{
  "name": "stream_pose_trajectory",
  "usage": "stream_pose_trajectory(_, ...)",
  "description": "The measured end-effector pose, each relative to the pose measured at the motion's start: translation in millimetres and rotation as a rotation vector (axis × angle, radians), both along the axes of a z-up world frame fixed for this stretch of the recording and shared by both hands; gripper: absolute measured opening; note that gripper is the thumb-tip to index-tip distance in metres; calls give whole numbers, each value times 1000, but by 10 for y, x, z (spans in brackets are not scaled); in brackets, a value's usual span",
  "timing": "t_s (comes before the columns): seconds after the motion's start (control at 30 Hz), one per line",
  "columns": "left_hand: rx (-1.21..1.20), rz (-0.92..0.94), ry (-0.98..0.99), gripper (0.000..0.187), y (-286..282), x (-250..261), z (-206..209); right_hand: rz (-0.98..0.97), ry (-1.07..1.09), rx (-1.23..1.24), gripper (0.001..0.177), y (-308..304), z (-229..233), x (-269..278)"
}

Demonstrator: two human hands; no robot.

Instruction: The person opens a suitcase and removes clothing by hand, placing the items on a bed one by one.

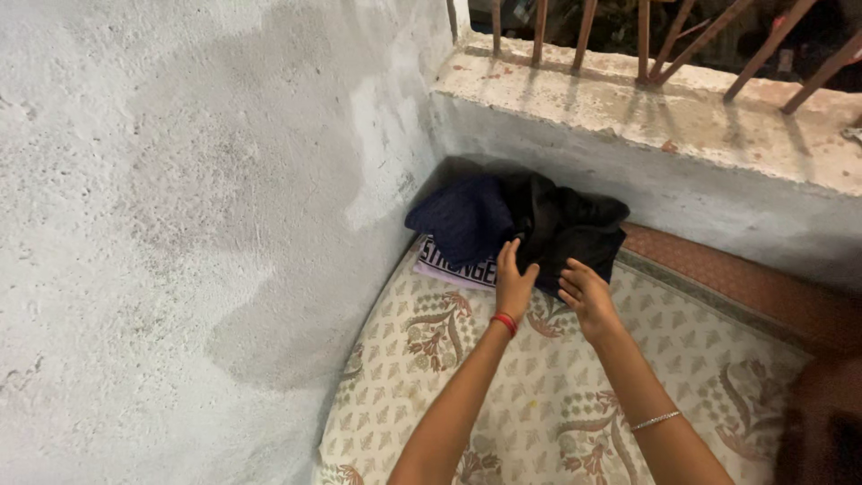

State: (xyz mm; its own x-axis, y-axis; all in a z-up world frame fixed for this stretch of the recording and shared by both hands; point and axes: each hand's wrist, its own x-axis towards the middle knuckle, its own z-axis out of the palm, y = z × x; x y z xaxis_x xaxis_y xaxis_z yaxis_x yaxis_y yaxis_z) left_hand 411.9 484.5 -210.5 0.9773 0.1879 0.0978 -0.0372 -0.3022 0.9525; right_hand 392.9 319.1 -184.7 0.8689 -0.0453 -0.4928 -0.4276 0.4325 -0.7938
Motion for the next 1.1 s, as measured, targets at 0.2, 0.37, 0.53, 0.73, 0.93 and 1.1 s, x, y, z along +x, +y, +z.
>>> stream_pose_trajectory(0.2, 10, -207, -79, 58, -326, -672, 937, 27, -62, -18, 40, 52, 550, -257)
stream_pose_trajectory(0.37, 22, -309, -98, 54, -479, -1094, 1415, 13, -101, -70, 31, -58, 981, -628)
stream_pose_trajectory(0.53, -3, -348, -175, 53, -532, -1435, 1592, 55, -182, -130, 31, -230, 1295, -1056)
stream_pose_trajectory(0.73, 19, -362, -267, 50, -739, -1867, 1890, 72, -282, -180, 31, -460, 1638, -1540)
stream_pose_trajectory(0.93, 18, -381, -235, 50, -1099, -2394, 2313, 79, -293, -317, 30, -833, 2070, -2012)
stream_pose_trajectory(1.1, -18, -387, -312, 49, -1648, -2779, 2478, 92, -405, -355, 31, -1391, 2176, -2413)
